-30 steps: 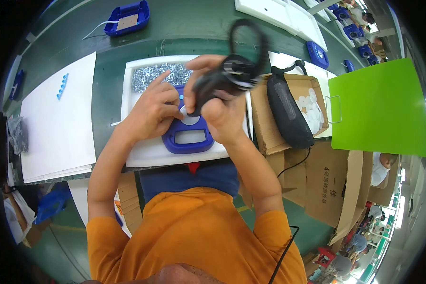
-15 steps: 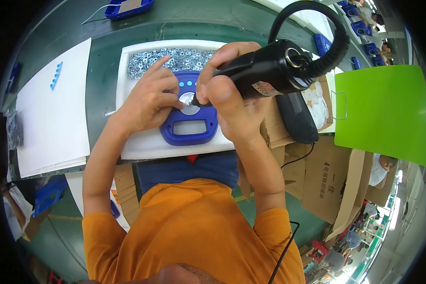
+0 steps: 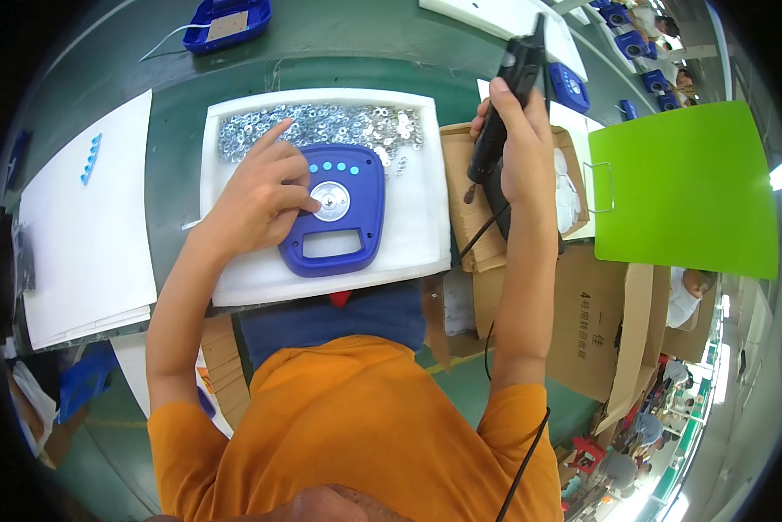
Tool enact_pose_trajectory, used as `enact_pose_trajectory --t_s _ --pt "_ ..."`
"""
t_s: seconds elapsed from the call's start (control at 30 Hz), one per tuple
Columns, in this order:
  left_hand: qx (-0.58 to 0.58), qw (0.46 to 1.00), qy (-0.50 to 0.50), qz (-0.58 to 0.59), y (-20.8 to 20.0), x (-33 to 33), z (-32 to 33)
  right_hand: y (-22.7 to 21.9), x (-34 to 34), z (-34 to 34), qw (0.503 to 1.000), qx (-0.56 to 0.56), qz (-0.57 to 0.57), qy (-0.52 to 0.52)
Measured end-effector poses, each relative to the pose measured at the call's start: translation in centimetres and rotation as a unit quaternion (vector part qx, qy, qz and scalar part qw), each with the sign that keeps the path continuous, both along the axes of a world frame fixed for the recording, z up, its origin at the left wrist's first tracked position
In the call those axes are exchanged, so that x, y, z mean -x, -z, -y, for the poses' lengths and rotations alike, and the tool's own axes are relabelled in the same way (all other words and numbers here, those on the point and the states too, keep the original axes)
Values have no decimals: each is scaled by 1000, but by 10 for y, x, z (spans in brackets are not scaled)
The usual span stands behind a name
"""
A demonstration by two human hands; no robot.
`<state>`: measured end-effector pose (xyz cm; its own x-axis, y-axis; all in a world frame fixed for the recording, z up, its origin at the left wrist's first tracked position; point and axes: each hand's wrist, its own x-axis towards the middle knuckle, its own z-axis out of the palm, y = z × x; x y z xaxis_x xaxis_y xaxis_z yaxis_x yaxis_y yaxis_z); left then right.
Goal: Assembling a blue electronic device shell by placing internal components and securing them with screws using an electric screwdriver.
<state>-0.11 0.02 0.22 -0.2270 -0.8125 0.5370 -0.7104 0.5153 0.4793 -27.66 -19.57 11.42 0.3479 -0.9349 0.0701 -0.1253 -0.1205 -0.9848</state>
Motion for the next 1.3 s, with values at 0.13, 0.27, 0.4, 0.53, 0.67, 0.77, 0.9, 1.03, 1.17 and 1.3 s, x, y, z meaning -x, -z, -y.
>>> enact_pose_trajectory --t_s 0.13,0.27,0.4,0.53,0.67,0.77,0.9,1.03,1.17,1.3 --pt "-10 1000 -2 3 -2 1 0 41 29 50 990 -52 -129 -14" --pt "-1 1000 6 -12 -2 2 3 96 40 73 915 156 -371 -31" --pt "-8 1000 2 -14 -2 2 0 85 9 43 787 268 -553 -53" --pt "-1 1000 0 -10 -3 2 2 77 -7 -1 759 313 -569 -44" --pt "-8 1000 -4 8 -3 0 0 70 -27 -53 788 444 -418 -80" --pt "-2 1000 -6 10 -2 -1 -1 56 -38 -81 880 286 -279 -257" --pt "4 1000 -7 6 0 0 1 64 -47 -88 856 322 -285 -287" --pt "2 1000 -1 -12 0 1 0 65 -51 -89 825 367 -311 -295" --pt "-3 1000 -1 -9 0 1 0 61 -55 -90 790 374 -370 -314" --pt "1 1000 -1 -11 1 1 0 57 -61 -80 794 294 -383 -369"
